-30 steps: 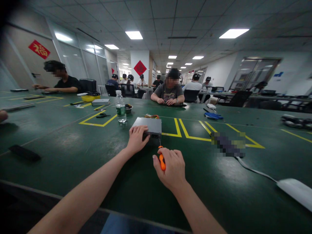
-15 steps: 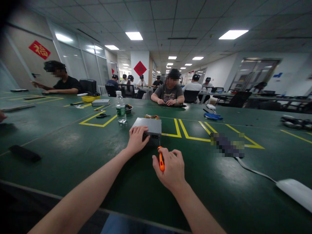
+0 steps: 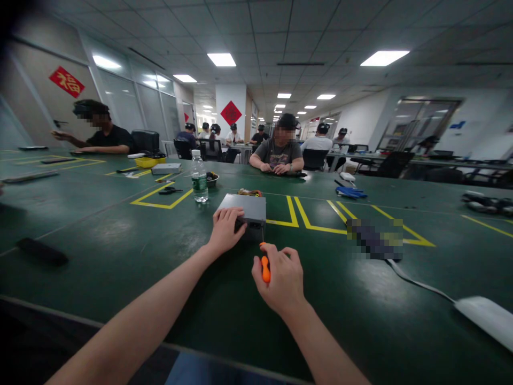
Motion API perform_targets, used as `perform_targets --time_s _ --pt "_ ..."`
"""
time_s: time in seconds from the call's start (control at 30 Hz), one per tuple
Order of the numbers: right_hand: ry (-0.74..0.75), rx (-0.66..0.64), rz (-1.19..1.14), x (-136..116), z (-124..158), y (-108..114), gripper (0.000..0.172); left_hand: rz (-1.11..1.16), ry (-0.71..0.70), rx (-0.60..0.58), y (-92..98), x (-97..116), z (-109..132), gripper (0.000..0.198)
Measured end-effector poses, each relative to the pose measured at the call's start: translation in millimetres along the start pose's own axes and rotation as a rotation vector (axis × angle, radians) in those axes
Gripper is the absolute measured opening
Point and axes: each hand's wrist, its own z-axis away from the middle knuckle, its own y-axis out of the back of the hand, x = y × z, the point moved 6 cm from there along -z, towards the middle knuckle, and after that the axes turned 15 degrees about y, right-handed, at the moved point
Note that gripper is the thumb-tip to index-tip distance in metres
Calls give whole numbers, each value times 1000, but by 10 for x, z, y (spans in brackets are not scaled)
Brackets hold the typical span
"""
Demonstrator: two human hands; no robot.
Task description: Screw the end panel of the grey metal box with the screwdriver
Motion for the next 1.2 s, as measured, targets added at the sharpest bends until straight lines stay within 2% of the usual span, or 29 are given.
perform_targets --time_s 0.17,0.47,0.7,0.93,1.2 --pt "51 -28 23 -29 -8 -11 8 6 1 0 -1 -6 -1 24" --pt "-22 -24 37 3 -2 -4 17 0 2 -10 6 -6 -3 25" --pt "60 -51 51 -32 -17 -9 12 -3 6 -11 6 -7 -3 25" --pt "-22 -21 34 11 -1 -12 20 -4 11 -15 6 -5 -2 25" --pt "61 -8 2 -62 -18 -5 13 8 10 -7 17 -2 3 23"
